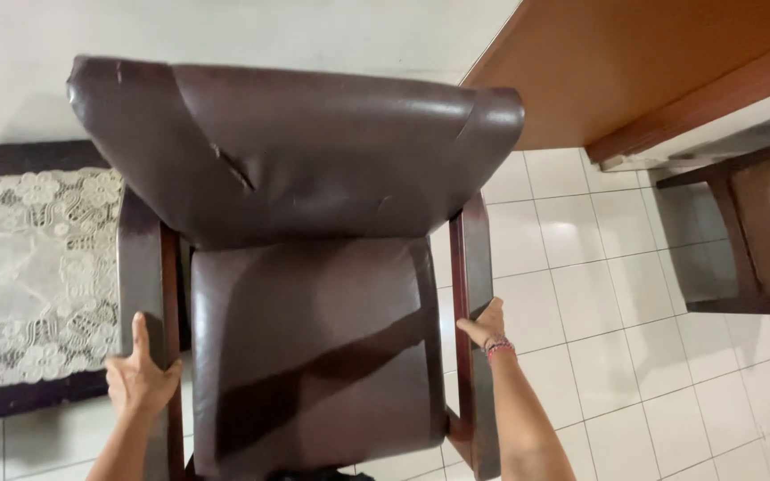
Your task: The person tidies a balcony area by sliding a table and chairs into position, then smoothing a tablecloth on the table. The person then picks up various footwear, including slides, flip-flops, and crocs, and places them on a stool, arranging them by hand.
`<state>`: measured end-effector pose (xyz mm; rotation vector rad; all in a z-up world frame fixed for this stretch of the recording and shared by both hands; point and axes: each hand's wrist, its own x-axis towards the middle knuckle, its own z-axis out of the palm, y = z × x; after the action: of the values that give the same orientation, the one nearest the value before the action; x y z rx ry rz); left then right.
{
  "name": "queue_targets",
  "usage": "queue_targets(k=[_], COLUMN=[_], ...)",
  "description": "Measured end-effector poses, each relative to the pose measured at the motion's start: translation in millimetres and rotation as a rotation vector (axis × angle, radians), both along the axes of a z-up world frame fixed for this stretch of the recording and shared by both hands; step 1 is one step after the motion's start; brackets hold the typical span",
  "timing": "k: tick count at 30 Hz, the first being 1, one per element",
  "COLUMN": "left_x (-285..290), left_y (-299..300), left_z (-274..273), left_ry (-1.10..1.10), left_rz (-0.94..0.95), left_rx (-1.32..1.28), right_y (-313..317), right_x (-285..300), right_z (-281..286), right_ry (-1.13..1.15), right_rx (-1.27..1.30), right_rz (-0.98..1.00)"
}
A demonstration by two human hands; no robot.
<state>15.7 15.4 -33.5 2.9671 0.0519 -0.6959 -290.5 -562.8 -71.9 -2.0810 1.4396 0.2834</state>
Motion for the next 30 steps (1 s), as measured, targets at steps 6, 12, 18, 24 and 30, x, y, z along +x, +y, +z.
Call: queue_targets(k=[6, 12, 18, 24, 30], left_x=[1, -6, 5, 13, 2], left_y=[4, 11, -8, -27, -38], left_z=[-25, -42, -22, 18, 11], left_ry=[-0.050, -0.104, -0.365, -0.032, -0.150], left_rz=[0.006, -0.022, -0.202, -0.040, 0.036], left_rx=[0.034, 0.047, 0.006, 0.000, -0.050], right_y=[1, 7, -4, -31, -40], right_x=[5, 16, 51, 57, 75], right_z=[-2, 9, 27, 23, 40], right_ry=[-0.036, 0.109, 0.162, 0.072, 0.095], right_rx=[-0.050, -0.009, -0.106, -0.035, -0.035], right_rz=[-0.005, -0.053, 0.044, 0.178, 0.168])
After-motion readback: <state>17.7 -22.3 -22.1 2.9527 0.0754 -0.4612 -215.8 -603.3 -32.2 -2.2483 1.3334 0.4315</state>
